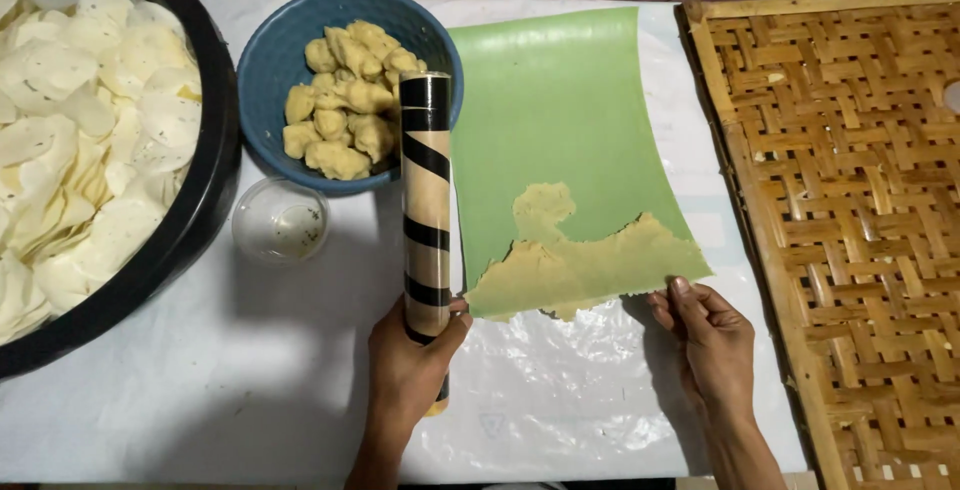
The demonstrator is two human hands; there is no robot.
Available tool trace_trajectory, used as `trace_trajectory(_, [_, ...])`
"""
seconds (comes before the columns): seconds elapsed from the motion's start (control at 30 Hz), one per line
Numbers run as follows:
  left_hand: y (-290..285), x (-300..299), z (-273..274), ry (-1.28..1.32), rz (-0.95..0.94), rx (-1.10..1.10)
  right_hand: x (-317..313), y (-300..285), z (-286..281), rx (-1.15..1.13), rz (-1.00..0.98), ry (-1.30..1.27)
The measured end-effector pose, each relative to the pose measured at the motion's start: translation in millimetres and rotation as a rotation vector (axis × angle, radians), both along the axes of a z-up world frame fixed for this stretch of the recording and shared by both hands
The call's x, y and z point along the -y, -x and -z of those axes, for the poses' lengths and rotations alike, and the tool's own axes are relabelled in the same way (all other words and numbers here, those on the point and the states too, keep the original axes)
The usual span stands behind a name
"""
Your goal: Rolling out small portions of dough into thin sheets using a rolling pin on a mat.
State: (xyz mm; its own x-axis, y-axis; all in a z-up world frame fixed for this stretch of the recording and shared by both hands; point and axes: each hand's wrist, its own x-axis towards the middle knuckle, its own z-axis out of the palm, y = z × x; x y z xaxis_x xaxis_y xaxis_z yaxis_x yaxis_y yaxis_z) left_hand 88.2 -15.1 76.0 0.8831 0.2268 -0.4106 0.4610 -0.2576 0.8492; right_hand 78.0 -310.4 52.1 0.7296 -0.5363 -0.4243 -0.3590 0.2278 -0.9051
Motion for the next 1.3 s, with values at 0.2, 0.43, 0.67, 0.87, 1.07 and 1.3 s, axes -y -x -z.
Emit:
trace_trajectory(0.2, [-8, 11, 5, 0.071, -0.049, 0.051, 0, -2, 9, 0.088, 0.053, 0.014])
trace_trajectory(0.43, [-11, 22, -1, 0.124, -0.127, -0.031, -47, 2, -7, 0.173, -0.074, -0.232])
trace_trajectory(0.67, [-9, 22, 12, 0.248, -0.14, 0.069, -44, -5, 9, 0.104, -0.179, -0.087])
trace_trajectory(0.87, [-11, 21, 8, 0.24, -0.156, 0.039, -44, -2, 18, 0.183, -0.16, -0.146])
trace_trajectory(1.07, [-12, 22, 6, 0.22, -0.141, 0.052, -48, -1, 6, 0.082, -0.324, -0.007])
trace_trajectory(1.3, [-10, 23, 5, 0.249, -0.137, 0.077, -47, -6, 2, -0.014, -0.468, -0.022])
